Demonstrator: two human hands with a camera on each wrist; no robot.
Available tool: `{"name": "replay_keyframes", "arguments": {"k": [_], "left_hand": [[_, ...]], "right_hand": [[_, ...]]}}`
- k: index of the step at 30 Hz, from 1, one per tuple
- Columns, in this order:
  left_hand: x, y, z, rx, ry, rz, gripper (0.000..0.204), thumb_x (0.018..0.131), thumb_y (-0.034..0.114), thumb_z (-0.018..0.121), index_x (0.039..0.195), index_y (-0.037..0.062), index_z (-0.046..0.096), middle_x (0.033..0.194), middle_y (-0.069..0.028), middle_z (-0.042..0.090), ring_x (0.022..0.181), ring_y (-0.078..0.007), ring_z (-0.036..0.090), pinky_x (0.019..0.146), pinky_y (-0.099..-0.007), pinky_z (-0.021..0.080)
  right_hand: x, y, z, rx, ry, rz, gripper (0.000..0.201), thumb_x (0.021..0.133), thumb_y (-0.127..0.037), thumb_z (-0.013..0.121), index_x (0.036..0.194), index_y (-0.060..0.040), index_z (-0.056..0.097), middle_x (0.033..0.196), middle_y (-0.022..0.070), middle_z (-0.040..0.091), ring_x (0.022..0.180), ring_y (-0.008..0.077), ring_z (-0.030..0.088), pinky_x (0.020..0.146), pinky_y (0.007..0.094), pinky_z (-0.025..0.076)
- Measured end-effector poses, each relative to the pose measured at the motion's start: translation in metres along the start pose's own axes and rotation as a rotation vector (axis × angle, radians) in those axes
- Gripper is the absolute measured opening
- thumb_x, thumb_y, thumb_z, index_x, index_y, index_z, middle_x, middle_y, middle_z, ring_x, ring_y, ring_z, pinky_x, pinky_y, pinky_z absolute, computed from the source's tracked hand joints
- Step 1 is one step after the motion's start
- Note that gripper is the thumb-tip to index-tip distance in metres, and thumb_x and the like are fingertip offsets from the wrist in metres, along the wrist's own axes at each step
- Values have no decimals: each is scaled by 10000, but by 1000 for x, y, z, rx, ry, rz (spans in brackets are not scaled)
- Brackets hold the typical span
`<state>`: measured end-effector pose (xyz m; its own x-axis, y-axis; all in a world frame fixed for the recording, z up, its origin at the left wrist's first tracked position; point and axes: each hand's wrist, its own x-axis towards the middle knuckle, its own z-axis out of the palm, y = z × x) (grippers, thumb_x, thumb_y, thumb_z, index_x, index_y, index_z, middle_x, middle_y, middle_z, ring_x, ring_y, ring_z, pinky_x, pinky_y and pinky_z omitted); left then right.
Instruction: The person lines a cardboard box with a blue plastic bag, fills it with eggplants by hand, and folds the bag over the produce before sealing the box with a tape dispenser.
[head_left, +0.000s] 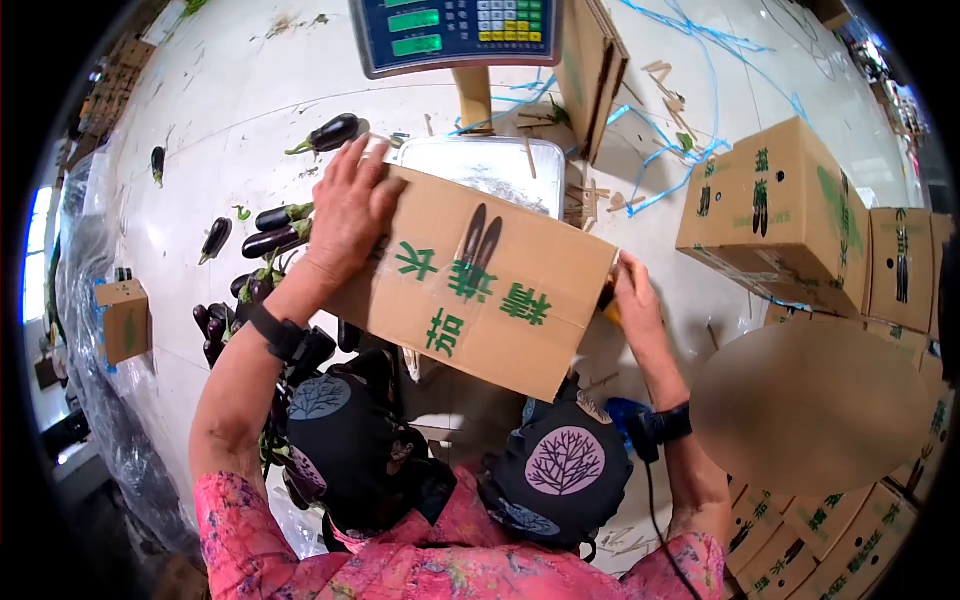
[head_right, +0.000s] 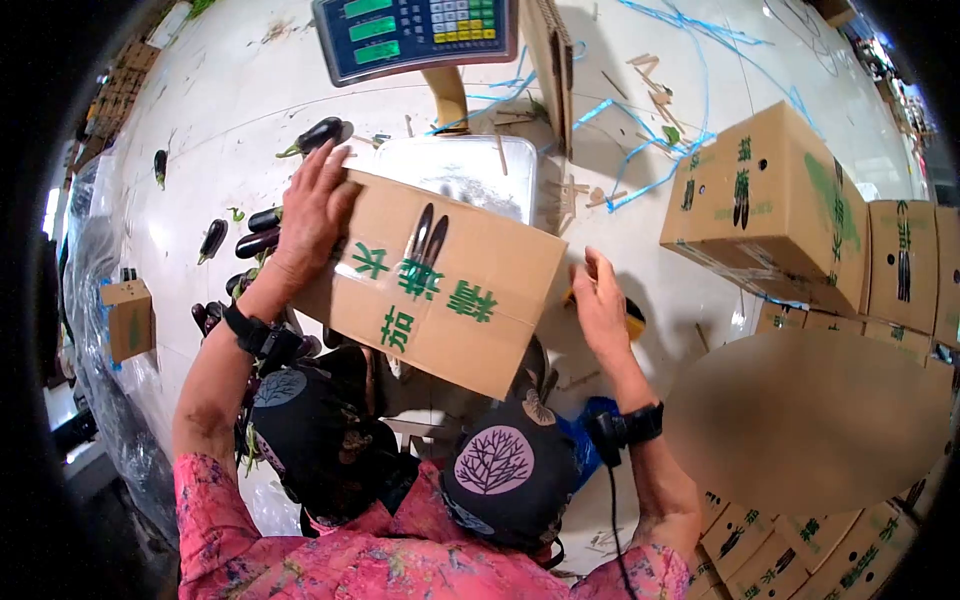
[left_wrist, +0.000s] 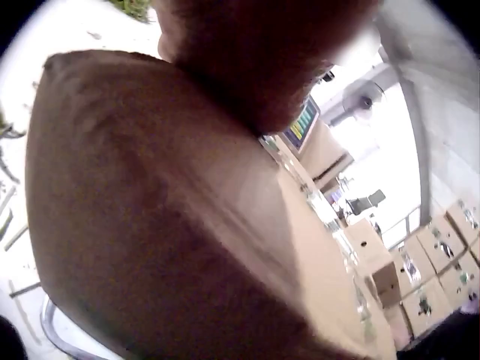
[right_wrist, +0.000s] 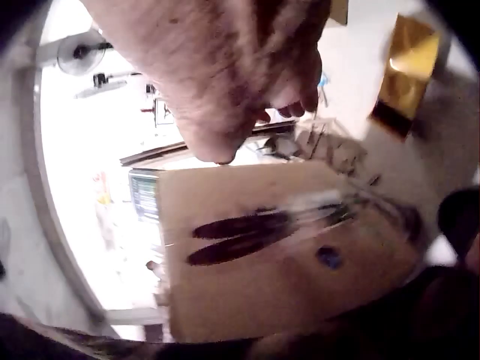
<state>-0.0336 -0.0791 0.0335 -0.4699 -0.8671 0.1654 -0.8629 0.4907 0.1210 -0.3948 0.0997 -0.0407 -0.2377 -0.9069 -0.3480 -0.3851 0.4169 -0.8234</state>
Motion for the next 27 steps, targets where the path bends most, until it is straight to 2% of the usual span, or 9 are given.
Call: {"name": "replay_keyframes", "arguments": {"k": [2, 3, 9, 12, 15, 18, 20, 22, 27], "left_hand": [[0, 23, 3, -4, 48, 166, 572, 871, 380, 638, 1373, 130, 525, 1496, -173, 378, 1397, -387, 322, 1100, -517, 294], [0, 36, 5, -139, 63, 250, 608, 838, 372, 686, 1382, 152, 524, 1495, -159, 381, 1390, -388, 332, 1108, -521, 287], [17, 172, 17, -330, -132, 637, 687, 935, 491, 511, 1440, 42, 388, 1477, -194, 387, 1409, -365, 311, 1144, -507, 255], [16, 167, 24, -379, -11, 641, 620, 933, 472, 503, 1373, 38, 456, 1444, -195, 423, 1395, -370, 333, 1136, -521, 263], [27, 135, 33, -339, 107, 593, 582, 925, 471, 510, 1339, 62, 493, 1394, -198, 459, 1371, -374, 361, 1116, -538, 288], [34, 53, -2, -103, 145, 211, 602, 894, 520, 546, 1343, 122, 501, 1327, -209, 511, 1269, -396, 456, 1012, -556, 383], [22, 4, -15, -363, -144, -127, 576, 851, 550, 599, 1148, 57, 599, 1151, -244, 591, 1171, -402, 532, 883, -578, 454], [-6, -22, -12, -860, -313, -374, 657, 889, 560, 537, 1328, 72, 505, 1156, -321, 603, 1035, -462, 610, 926, -479, 481], [-45, -24, 14, -1098, -181, -405, 612, 887, 482, 501, 1392, 139, 455, 1207, -250, 620, 1101, -445, 585, 978, -476, 449]], "right_hand": [[-10, -41, 14, 628, -11, 65, 680, 1012, -487, 458, 1481, -15, 316, 1486, 207, 361, 1382, 316, 356, 1116, 426, 330], [-9, -54, 25, 623, -22, 1, 714, 1035, -543, 326, 1513, -19, 243, 1489, 183, 343, 1350, 284, 387, 1108, 398, 352], [-10, -79, 30, 912, -78, 78, 735, 1020, -598, 281, 1543, -92, 179, 1513, 122, 363, 1342, 264, 428, 1116, 416, 369], [-13, -99, 35, 1019, -44, 187, 722, 1023, -600, 255, 1525, -83, 235, 1504, 120, 390, 1316, 273, 461, 1099, 425, 390], [-3, -62, 36, 1137, -72, 162, 716, 1025, -599, 246, 1488, -58, 319, 1458, 123, 454, 1283, 275, 492, 1079, 422, 406], [-5, -18, 27, 986, -232, 106, 625, 1041, -507, 334, 1452, -37, 370, 1407, 124, 495, 1254, 267, 510, 1027, 412, 455], [-23, 32, 21, 829, -257, 334, 566, 1019, -451, 439, 1428, -61, 414, 1360, 97, 527, 1204, 246, 542, 980, 407, 482], [-22, 59, 28, 680, -289, 537, 561, 1019, -445, 440, 1425, -59, 415, 1355, 98, 530, 1198, 245, 545, 976, 405, 484], [12, 50, 55, 396, -336, 692, 548, 1020, -428, 443, 1418, -53, 419, 1343, 100, 538, 1181, 244, 554, 964, 399, 490]]}}
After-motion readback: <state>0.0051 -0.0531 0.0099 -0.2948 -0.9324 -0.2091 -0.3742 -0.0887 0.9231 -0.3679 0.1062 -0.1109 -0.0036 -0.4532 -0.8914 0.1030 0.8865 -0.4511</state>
